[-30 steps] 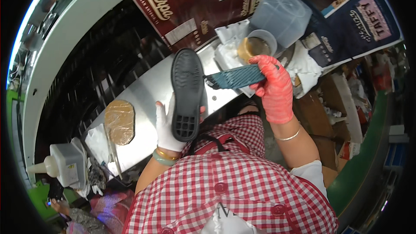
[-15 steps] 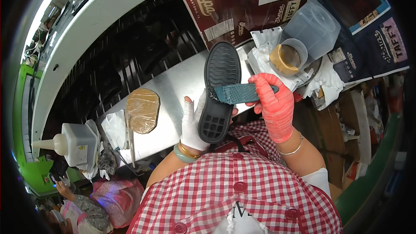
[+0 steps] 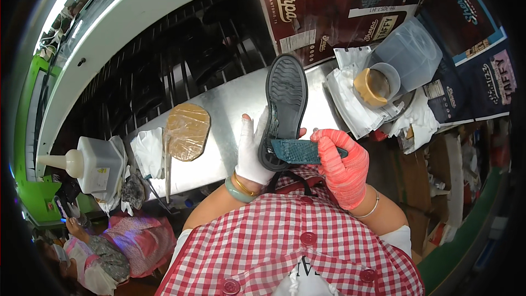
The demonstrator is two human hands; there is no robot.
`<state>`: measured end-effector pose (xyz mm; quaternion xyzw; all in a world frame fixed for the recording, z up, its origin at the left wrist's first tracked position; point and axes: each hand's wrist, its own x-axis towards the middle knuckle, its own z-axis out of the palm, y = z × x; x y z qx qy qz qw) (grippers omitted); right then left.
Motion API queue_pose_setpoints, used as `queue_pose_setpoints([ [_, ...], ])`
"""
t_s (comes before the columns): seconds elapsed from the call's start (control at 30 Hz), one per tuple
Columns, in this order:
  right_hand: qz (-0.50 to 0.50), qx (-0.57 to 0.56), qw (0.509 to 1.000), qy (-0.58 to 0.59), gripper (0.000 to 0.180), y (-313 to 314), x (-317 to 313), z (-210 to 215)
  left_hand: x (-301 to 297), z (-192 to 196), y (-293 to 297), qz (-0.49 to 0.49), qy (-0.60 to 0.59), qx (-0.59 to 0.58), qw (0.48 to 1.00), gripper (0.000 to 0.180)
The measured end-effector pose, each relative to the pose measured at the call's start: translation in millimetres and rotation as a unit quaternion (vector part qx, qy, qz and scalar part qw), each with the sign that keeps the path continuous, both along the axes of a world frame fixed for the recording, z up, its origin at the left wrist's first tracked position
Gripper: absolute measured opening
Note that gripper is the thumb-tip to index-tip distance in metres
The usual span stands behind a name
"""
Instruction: The person scrubs the soles of black sandals using a blue brush and a cleaning solution. They repeatedly dip the brush into a small container of liquid and scrub the textured bottom of each sandal before placing it on a nearby shelf.
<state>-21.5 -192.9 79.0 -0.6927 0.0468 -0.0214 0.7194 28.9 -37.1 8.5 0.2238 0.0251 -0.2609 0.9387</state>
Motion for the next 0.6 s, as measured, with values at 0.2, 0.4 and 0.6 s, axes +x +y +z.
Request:
queue_pose_setpoints([
  [0.2,0.058,-0.073,0.995,-0.046,0.014,-4.4,-4.4,1.8,-2.4,1.7,3.1,-0.023,0.014,-0.022,0.999,0.078],
  [0.4,0.132,-0.105,0.982,-0.083,0.015,-15.4,3.2,-0.3,-4.5,5.4,6.1,-0.075,0.048,-0.056,0.994,0.079],
  [0.6,0.213,-0.074,0.974,0.03,0.018,-18.5,16.6,23.1,-5.8,15.2,11.2,-0.153,0.064,0.034,0.986,0.087],
])
